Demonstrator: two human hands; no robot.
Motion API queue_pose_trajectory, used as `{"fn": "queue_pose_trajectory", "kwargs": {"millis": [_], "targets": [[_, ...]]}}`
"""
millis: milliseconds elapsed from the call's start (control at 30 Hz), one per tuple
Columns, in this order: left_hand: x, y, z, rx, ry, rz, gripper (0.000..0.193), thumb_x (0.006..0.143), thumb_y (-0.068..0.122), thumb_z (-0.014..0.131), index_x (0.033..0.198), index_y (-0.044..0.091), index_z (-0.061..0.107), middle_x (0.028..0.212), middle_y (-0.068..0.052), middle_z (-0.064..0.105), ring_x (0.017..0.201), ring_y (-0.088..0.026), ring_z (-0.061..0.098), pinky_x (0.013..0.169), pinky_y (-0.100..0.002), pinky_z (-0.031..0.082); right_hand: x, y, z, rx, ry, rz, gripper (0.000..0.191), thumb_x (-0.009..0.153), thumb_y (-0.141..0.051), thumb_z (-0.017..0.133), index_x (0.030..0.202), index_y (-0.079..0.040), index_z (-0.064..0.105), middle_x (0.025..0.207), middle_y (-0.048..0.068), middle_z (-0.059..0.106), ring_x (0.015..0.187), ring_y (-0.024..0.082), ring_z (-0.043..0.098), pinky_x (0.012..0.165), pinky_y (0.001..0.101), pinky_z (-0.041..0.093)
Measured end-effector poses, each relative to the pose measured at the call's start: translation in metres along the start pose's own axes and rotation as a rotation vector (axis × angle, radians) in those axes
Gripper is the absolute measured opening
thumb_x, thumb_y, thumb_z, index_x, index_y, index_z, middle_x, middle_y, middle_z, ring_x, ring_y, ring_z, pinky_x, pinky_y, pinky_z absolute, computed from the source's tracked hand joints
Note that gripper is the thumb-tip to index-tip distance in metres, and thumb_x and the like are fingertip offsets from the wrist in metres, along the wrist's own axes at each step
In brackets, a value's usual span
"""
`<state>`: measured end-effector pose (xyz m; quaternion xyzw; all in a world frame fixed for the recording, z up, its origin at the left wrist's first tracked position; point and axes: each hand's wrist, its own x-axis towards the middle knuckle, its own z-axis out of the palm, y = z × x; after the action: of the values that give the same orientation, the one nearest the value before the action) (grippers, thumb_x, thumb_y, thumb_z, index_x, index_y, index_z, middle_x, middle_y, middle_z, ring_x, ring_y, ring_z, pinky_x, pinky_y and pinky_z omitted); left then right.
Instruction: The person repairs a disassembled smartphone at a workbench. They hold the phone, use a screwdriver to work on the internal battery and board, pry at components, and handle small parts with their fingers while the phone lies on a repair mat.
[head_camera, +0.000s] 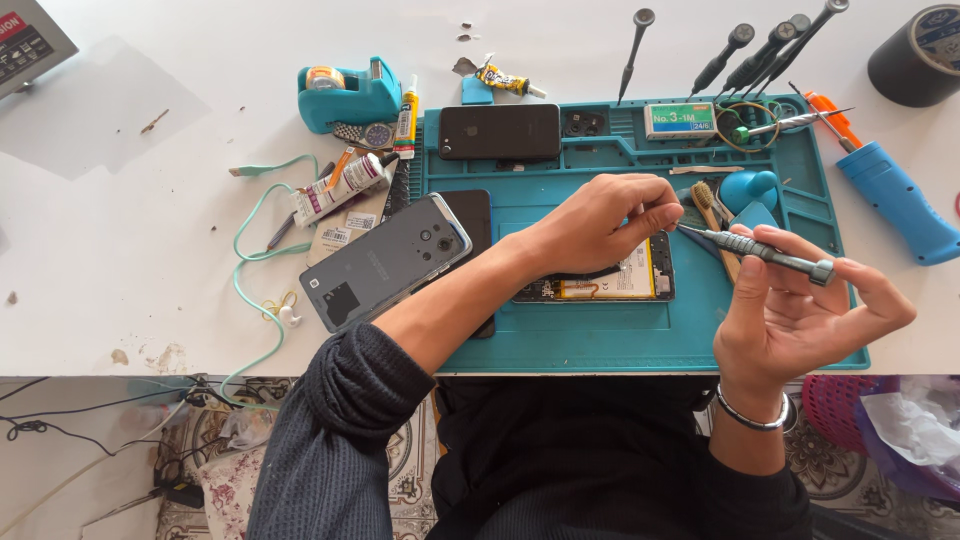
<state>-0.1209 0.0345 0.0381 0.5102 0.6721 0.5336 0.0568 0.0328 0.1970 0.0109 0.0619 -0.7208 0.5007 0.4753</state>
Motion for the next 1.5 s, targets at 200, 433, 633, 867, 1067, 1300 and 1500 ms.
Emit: {"fn": "queue_pose_trajectory", "kwargs": {"millis": [200,433,633,867,1067,1300,1500], "targets": [[0.0,-0.001,0.001,-0.011,-0.012,0.003,0.032,0.107,0.032,0.057,0.097,0.003,0.067,0.083,-0.008,0.07,0.073,-0.02,0.066,0.068,-0.035,0.053,0.0,0.001,-0.002,-0.001,0.008,0.009,0.049,0.12,0.003,0.072,0.134,-0.007,0.026,0.128,0.013,0.046,0.114,0.027,0.071,0.098,0.0362,0.063],[0.0,-0.003,0.002,-0.021,-0.029,-0.039,0.032,0.107,0.032,0.058,0.097,0.004,0.069,0.082,-0.008,0.07,0.072,-0.019,0.066,0.066,-0.034,0.053,-0.001,0.006,-0.002,-0.037,-0.008,-0.02,0.049,0.121,0.003,0.071,0.134,-0.007,0.025,0.125,0.012,0.046,0.115,0.029,0.071,0.099,0.0372,0.063],[0.001,-0.004,0.003,-0.045,-0.021,-0.053,0.031,0.105,0.033,0.059,0.1,0.004,0.07,0.085,-0.008,0.073,0.073,-0.018,0.068,0.067,-0.033,0.054,-0.003,0.008,-0.003,-0.031,-0.021,-0.009,0.049,0.121,0.002,0.071,0.134,-0.008,0.025,0.129,0.013,0.045,0.114,0.028,0.071,0.099,0.0376,0.063],[-0.004,-0.017,0.002,-0.125,0.026,-0.009,0.039,0.111,0.038,0.051,0.111,0.006,0.073,0.087,-0.005,0.069,0.08,-0.013,0.068,0.072,-0.03,0.056,-0.007,0.003,-0.003,0.004,-0.013,0.048,0.052,0.116,0.001,0.068,0.139,-0.01,0.022,0.123,0.016,0.057,0.113,0.028,0.071,0.099,0.0361,0.061],[-0.009,-0.041,-0.008,-0.224,0.157,-0.185,0.059,0.109,0.053,0.039,0.107,0.009,0.078,0.079,0.0,0.066,0.07,-0.008,0.061,0.062,-0.026,0.053,-0.001,-0.028,0.025,0.033,-0.081,-0.02,0.047,0.119,0.003,0.066,0.133,-0.01,0.024,0.12,0.022,0.06,0.108,0.03,0.074,0.095,0.0379,0.063],[-0.016,-0.06,-0.023,-0.254,0.362,-0.277,0.07,0.106,0.061,0.034,0.1,0.01,0.081,0.071,0.002,0.063,0.063,-0.006,0.06,0.058,-0.024,0.052,-0.03,-0.069,0.093,0.099,-0.454,0.0,0.05,0.089,0.01,0.069,0.126,-0.001,0.039,0.107,0.029,0.071,0.092,0.032,0.075,0.079,0.0374,0.062],[-0.026,-0.062,-0.027,-0.248,0.368,-0.266,0.071,0.105,0.062,0.034,0.098,0.011,0.082,0.07,0.002,0.064,0.061,-0.005,0.061,0.056,-0.023,0.051,-0.05,-0.073,0.131,0.119,-0.42,-0.073,0.047,0.099,0.011,0.067,0.13,-0.001,0.034,0.117,0.028,0.068,0.108,0.028,0.073,0.093,0.0353,0.061]]}}
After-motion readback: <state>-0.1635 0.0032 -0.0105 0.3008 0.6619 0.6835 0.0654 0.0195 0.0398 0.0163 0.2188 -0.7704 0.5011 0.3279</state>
